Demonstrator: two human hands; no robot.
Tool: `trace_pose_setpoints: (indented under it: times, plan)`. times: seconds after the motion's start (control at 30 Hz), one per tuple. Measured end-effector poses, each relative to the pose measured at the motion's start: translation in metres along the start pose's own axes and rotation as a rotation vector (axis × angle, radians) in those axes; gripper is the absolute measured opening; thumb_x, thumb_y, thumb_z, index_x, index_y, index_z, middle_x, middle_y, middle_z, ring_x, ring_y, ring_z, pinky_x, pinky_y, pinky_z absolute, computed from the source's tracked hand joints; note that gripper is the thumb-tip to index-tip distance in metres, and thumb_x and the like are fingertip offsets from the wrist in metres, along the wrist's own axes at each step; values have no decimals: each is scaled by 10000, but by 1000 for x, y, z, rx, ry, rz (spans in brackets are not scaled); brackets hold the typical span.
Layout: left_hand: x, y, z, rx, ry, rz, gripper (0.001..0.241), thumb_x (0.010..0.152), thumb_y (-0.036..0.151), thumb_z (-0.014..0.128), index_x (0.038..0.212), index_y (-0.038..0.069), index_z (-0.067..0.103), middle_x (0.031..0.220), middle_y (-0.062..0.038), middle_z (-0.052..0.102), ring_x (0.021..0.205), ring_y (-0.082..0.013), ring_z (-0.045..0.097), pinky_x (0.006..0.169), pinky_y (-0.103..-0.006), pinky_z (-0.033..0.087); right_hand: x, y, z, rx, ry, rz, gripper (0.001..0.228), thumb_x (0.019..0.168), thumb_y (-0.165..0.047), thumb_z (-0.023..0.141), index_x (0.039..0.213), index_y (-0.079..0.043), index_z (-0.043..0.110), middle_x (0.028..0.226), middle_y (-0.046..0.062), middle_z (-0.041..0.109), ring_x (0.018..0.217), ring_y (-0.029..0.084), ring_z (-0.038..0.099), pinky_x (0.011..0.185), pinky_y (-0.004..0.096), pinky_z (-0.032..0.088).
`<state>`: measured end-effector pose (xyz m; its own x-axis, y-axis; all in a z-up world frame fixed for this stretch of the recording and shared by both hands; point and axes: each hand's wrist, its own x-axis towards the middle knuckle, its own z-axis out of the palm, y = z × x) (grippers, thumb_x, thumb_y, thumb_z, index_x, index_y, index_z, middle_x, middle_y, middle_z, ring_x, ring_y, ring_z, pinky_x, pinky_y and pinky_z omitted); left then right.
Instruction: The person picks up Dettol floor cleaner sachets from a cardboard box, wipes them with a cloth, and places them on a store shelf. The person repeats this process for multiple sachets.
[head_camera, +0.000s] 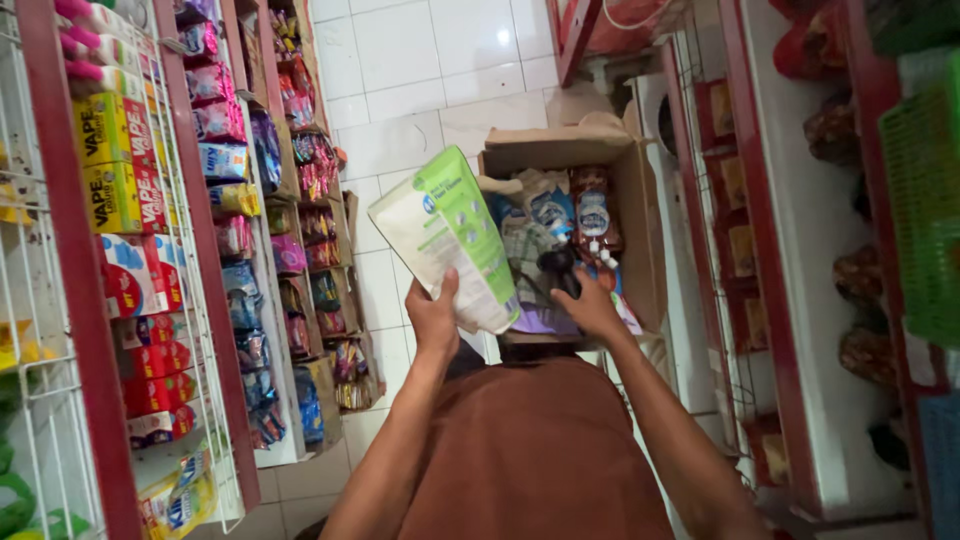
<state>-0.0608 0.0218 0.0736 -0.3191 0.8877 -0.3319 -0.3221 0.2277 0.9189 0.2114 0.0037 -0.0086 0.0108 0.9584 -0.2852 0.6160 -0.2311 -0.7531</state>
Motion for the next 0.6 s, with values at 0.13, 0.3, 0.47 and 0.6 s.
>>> trace_pose_setpoints:
  times: [0.13,0.3,0.47,0.6]
  plan:
    - [-9,6,0,24,10,-18,427,927,161,761,1252,-82,629,1177,-146,729,1050,-205,677,938,-339,537,-2,-33,6,-109,101,-215,683,810,-285,807,1398,-29,570,1351,256,604,1249,403,563,1055,443,451]
    - [-21,34,17,11,160,13,422,905,146,766,1245,-70,639,1137,-150,739,1003,-201,691,886,-341,555,-18,-143,-27,123,-195,-355,656,918,-301,735,1501,-87,523,1512,189,566,1424,348,515,1190,425,387]
    - [-45,94,22,79,50,130,480,940,160,709,1348,-53,573,1101,-166,751,964,-193,714,826,-329,579,-23,-228,-30,179,-236,-633,878,816,-297,813,1532,-31,380,1515,274,456,1415,395,433,1163,438,333]
    - [-68,143,1,321,-126,499,484,1083,137,600,1507,-70,494,1348,-196,688,1254,-231,682,1015,-337,552,-17,-248,-11,271,-297,-490,877,792,-295,785,1512,-24,365,1428,201,530,1334,322,531,1094,396,413]
